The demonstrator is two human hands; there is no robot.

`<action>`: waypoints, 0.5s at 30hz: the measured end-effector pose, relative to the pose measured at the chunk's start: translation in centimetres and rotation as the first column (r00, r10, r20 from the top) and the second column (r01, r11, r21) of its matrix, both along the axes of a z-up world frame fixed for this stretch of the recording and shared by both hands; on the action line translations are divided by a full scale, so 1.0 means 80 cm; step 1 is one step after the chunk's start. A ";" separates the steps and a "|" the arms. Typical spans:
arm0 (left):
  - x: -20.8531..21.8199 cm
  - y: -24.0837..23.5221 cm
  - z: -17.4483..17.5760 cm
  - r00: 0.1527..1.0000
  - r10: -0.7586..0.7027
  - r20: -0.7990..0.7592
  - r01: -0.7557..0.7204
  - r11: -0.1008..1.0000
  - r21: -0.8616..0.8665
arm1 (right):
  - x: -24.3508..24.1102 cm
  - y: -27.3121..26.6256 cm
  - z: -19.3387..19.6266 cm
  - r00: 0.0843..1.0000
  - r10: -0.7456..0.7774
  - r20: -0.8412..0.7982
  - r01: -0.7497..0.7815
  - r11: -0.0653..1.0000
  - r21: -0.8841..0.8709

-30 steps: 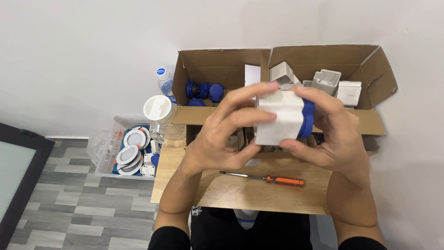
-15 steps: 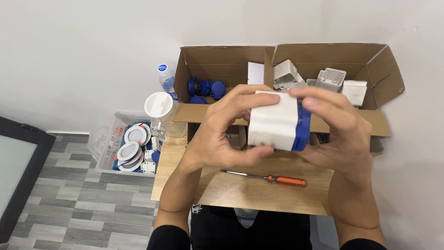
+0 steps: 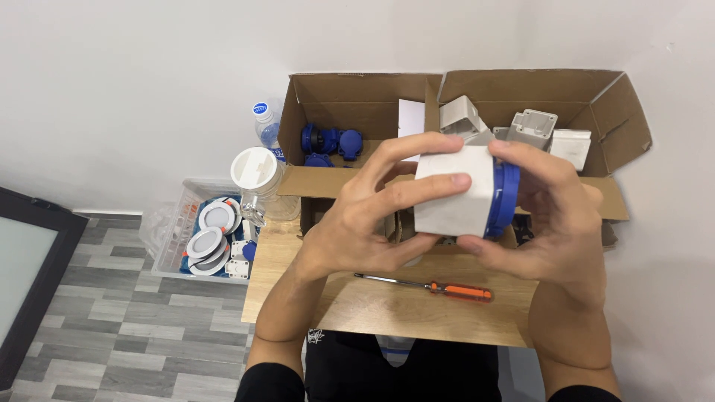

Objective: The person assembles a small electrical junction box by inserting a black internal component into a white housing, then attaching a blue cover. They use an orange screwdriver to secure the cover with multiple screws taken from a nearby cardboard box.

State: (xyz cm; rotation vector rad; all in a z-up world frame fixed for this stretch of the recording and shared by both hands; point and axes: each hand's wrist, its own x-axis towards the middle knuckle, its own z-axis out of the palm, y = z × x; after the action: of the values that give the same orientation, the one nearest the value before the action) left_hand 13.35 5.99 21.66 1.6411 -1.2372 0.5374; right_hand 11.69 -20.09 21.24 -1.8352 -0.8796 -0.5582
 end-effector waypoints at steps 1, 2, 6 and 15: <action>0.000 -0.002 -0.002 1.000 0.007 -0.006 -0.007 1.000 0.006 | -0.003 0.003 0.004 0.998 -0.039 0.058 0.041 0.999 -0.036; -0.001 -0.003 -0.004 1.000 0.014 -0.014 -0.014 1.000 0.012 | -0.008 0.006 0.008 0.991 -0.076 0.114 0.084 0.994 -0.069; 0.001 -0.003 -0.002 1.000 0.030 0.003 -0.031 0.998 0.048 | -0.006 0.002 0.004 0.959 -0.140 0.248 0.175 0.977 -0.122; 0.003 -0.007 -0.001 0.969 0.194 0.152 -0.210 0.973 0.099 | -0.005 0.006 -0.003 0.882 -0.145 0.448 0.205 0.975 -0.087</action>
State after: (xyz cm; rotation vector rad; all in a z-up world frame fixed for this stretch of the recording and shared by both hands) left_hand 13.56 5.45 21.54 1.8659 -1.2283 0.7313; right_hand 11.28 -19.61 21.00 -1.9557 -1.0720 -1.0844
